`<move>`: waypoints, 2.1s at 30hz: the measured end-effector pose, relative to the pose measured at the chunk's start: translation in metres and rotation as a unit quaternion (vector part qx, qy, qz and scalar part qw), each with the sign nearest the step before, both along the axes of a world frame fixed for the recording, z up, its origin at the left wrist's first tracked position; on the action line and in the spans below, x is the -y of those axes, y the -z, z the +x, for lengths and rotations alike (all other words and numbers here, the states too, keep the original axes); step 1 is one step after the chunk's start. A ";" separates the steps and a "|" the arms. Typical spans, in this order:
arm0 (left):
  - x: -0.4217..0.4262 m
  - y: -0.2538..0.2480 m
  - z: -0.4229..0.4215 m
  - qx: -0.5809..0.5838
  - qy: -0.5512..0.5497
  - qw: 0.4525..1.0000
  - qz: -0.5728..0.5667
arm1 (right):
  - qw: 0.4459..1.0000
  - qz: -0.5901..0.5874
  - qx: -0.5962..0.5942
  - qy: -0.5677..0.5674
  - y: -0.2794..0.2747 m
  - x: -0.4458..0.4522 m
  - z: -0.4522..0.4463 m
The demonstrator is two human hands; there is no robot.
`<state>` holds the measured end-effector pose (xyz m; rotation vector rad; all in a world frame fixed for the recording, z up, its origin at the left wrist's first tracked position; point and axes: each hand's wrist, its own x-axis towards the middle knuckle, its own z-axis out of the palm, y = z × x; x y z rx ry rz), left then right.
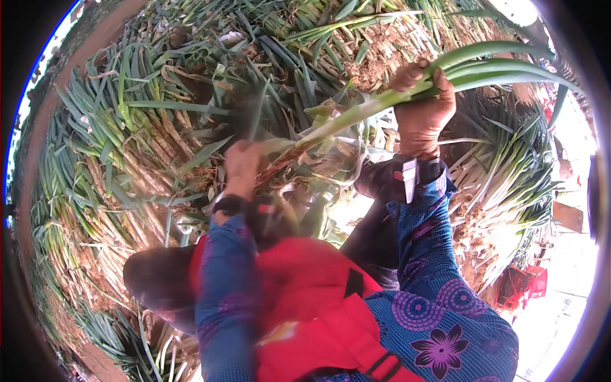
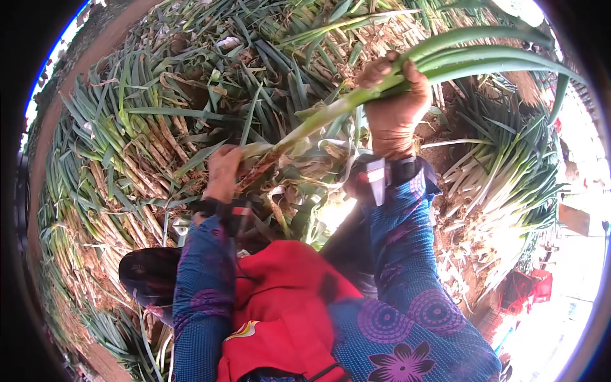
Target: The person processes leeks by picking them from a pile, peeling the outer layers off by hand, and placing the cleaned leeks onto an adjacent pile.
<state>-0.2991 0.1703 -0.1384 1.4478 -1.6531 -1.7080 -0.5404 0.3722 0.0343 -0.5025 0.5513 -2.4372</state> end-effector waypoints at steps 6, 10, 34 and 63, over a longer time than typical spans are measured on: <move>0.110 0.089 0.168 0.228 -0.089 0.962 -0.119 | 0.997 -0.079 0.017 -0.006 0.000 -0.050 -0.051; 0.076 -0.002 0.133 0.221 0.124 0.946 -0.203 | 0.999 -0.045 0.013 0.008 0.007 -0.032 -0.036; -0.086 -0.124 -0.063 -0.055 0.268 0.864 -0.422 | 0.997 0.069 -0.005 -0.042 0.008 0.033 0.038; -0.069 -0.110 -0.061 -0.073 0.181 0.973 -0.126 | 0.991 0.012 -0.034 -0.130 0.014 0.032 0.028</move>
